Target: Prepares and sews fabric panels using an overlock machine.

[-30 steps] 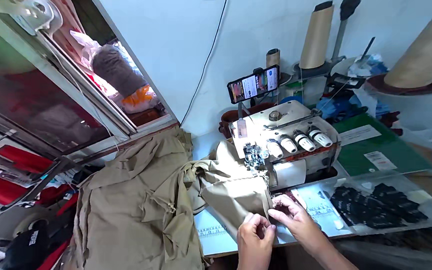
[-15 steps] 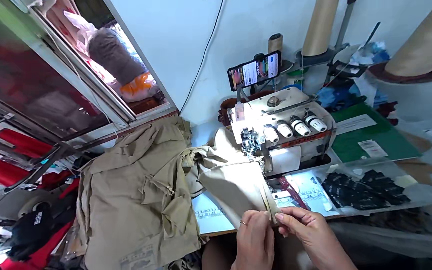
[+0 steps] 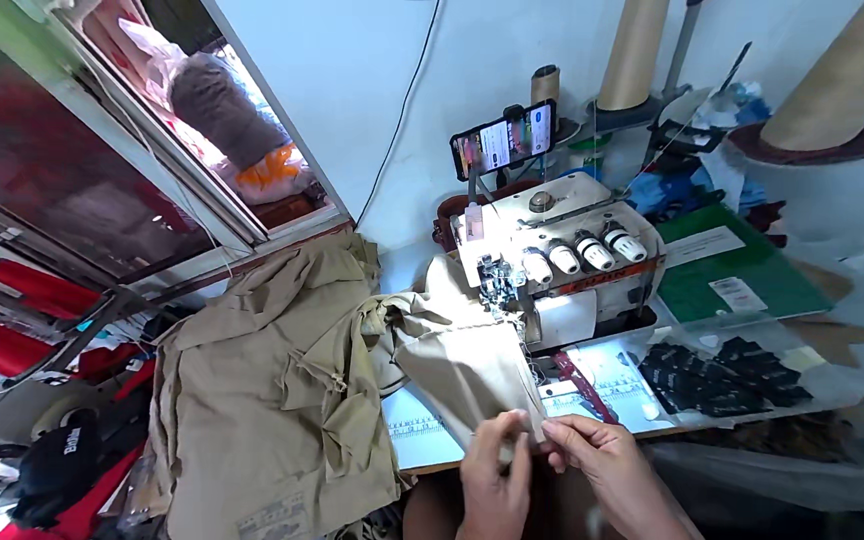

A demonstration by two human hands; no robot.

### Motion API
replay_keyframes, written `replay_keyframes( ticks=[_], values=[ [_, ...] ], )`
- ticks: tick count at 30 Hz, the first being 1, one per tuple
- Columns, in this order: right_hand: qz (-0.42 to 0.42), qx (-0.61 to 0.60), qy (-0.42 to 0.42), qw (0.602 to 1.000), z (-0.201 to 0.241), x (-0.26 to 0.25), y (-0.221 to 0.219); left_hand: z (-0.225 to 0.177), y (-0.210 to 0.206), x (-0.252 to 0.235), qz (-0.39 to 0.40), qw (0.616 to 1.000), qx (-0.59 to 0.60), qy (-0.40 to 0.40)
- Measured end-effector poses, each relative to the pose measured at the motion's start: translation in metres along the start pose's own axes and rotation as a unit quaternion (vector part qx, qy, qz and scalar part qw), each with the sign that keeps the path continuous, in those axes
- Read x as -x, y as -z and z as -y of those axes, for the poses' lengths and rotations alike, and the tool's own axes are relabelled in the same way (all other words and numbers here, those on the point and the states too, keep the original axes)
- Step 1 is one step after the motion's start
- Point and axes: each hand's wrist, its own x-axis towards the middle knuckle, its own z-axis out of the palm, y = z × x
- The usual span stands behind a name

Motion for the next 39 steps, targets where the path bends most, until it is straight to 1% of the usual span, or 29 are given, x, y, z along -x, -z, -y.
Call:
replay_keyframes(
  ticks=[1,2,3,4,5,6,8,10,12,14,16,17,20,21,22,23,25,27,29,31,34,36,39],
  values=[
    [-0.004,0.014,0.011,1.0,0.002,-0.001,0.001,0.006,0.008,-0.005,-0.027,0.998,-0.033,0.048],
    [-0.007,0.021,0.03,0.999,0.005,-0.001,0.002,0.013,0.017,-0.012,-0.059,0.989,-0.049,0.126],
    [-0.006,0.02,0.046,0.999,0.008,0.001,0.003,0.02,0.025,-0.02,-0.086,0.971,-0.028,0.221],
    [-0.002,0.016,0.06,0.998,0.012,0.002,0.004,0.025,0.034,-0.029,-0.105,0.943,0.025,0.316],
    [0.003,0.013,0.063,0.998,0.014,0.003,0.005,0.029,0.04,-0.037,-0.119,0.911,0.086,0.386],
    [0.005,0.013,0.055,0.998,0.014,0.003,0.006,0.033,0.045,-0.042,-0.13,0.886,0.136,0.423],
    [0.002,0.015,0.018,1.0,0.006,0.0,0.007,0.038,0.053,-0.045,-0.146,0.861,0.192,0.448],
    [-0.004,0.023,-0.007,1.0,-0.003,-0.002,0.006,0.039,0.058,-0.044,-0.155,0.854,0.198,0.456],
    [-0.005,0.028,0.003,1.0,-0.006,0.0,0.002,0.041,0.059,-0.044,-0.138,0.859,0.186,0.456],
    [-0.004,0.029,0.025,0.999,-0.007,0.004,-0.002,0.044,0.061,-0.045,-0.117,0.852,0.219,0.461],
    [0.004,0.036,0.044,0.998,-0.004,0.01,-0.003,0.047,0.065,-0.047,-0.137,0.841,0.269,0.448],
    [0.011,0.046,0.053,0.997,-0.001,0.013,-0.002,0.046,0.07,-0.048,-0.163,0.847,0.277,0.424],
    [0.039,0.064,0.072,0.995,0.007,0.018,0.002,0.029,0.094,-0.058,-0.257,0.898,0.207,0.293],
    [0.043,0.056,0.072,0.995,0.008,0.017,0.002,0.022,0.099,-0.062,-0.267,0.914,0.179,0.246],
    [0.041,0.045,0.071,0.996,0.007,0.016,0.0,0.017,0.099,-0.065,-0.259,0.934,0.146,0.2],
    [0.034,0.032,0.072,0.996,0.006,0.014,-0.003,0.013,0.095,-0.065,-0.231,0.955,0.102,0.157],
    [0.005,0.01,0.076,0.997,0.006,0.001,-0.013,0.007,0.077,-0.07,-0.143,0.984,-0.009,0.107],
    [-0.023,0.002,0.083,0.996,0.009,-0.016,-0.022,0.002,0.051,-0.076,-0.056,0.987,-0.092,0.115],
    [-0.045,0.001,0.097,0.994,0.012,-0.034,-0.032,0.003,0.028,-0.086,-0.001,0.982,-0.123,0.146],
    [-0.076,0.001,0.097,0.992,0.016,-0.054,-0.042,0.011,0.015,-0.099,0.024,0.977,-0.12,0.173],
    [-0.112,-0.006,0.046,0.993,0.025,-0.079,-0.053,0.021,0.012,-0.121,0.057,0.964,-0.054,0.253],
    [-0.127,-0.014,0.043,0.991,0.023,-0.09,-0.056,0.029,0.013,-0.131,0.059,0.961,-0.03,0.267],
    [-0.124,-0.016,0.054,0.991,0.018,-0.096,-0.057,0.035,0.017,-0.144,0.081,0.955,-0.029,0.285]
  ],
)
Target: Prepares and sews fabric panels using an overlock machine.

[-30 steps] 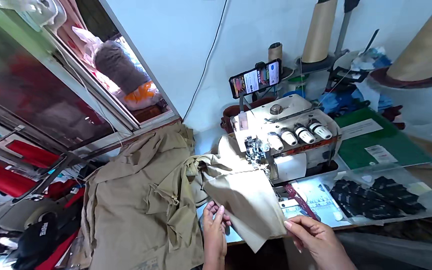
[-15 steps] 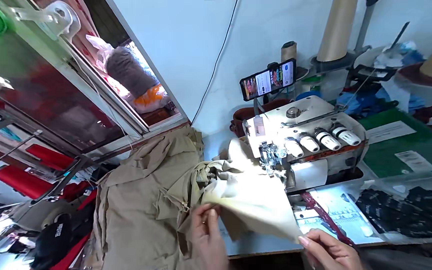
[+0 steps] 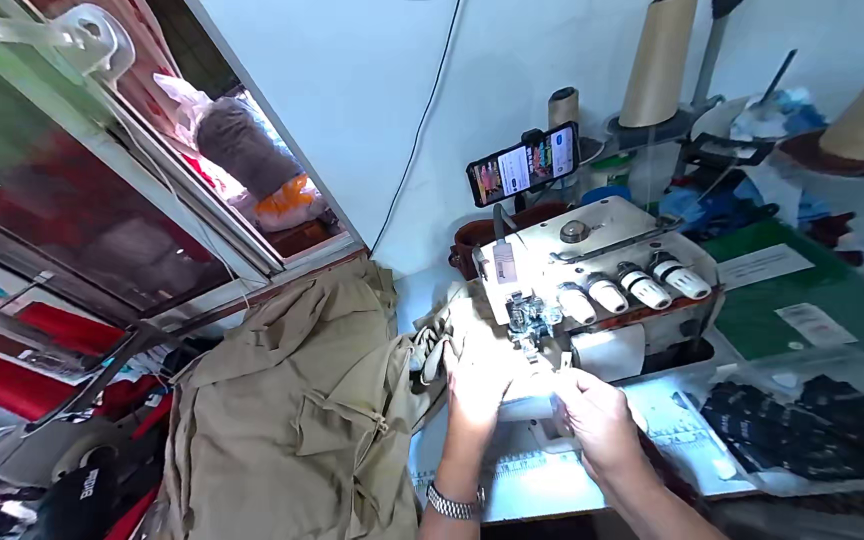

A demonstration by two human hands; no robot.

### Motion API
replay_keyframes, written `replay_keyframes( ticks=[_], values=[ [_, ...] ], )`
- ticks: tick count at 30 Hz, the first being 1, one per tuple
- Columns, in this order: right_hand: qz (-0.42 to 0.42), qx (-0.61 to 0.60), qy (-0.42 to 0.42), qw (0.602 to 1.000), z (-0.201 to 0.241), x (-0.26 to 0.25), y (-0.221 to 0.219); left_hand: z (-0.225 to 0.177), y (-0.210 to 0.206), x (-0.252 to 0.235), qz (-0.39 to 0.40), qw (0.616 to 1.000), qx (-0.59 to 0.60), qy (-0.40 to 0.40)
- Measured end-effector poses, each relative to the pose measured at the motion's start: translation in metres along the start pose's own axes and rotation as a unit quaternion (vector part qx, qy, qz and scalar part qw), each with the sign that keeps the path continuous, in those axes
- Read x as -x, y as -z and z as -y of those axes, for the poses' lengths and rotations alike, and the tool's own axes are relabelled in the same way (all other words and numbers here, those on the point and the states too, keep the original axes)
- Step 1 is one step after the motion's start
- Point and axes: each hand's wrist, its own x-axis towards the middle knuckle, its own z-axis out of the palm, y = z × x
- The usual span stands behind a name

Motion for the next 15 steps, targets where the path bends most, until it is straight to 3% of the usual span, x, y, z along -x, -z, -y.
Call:
replay_keyframes(
  ticks=[8,15],
  values=[
    [0.009,-0.013,-0.018,1.0,-0.001,0.001,0.003,-0.005,0.008,-0.025,0.021,0.998,-0.012,0.049],
    [0.104,0.001,-0.013,0.995,-0.015,0.033,0.022,0.004,0.014,-0.025,-0.095,0.99,-0.109,0.001]
  ],
)
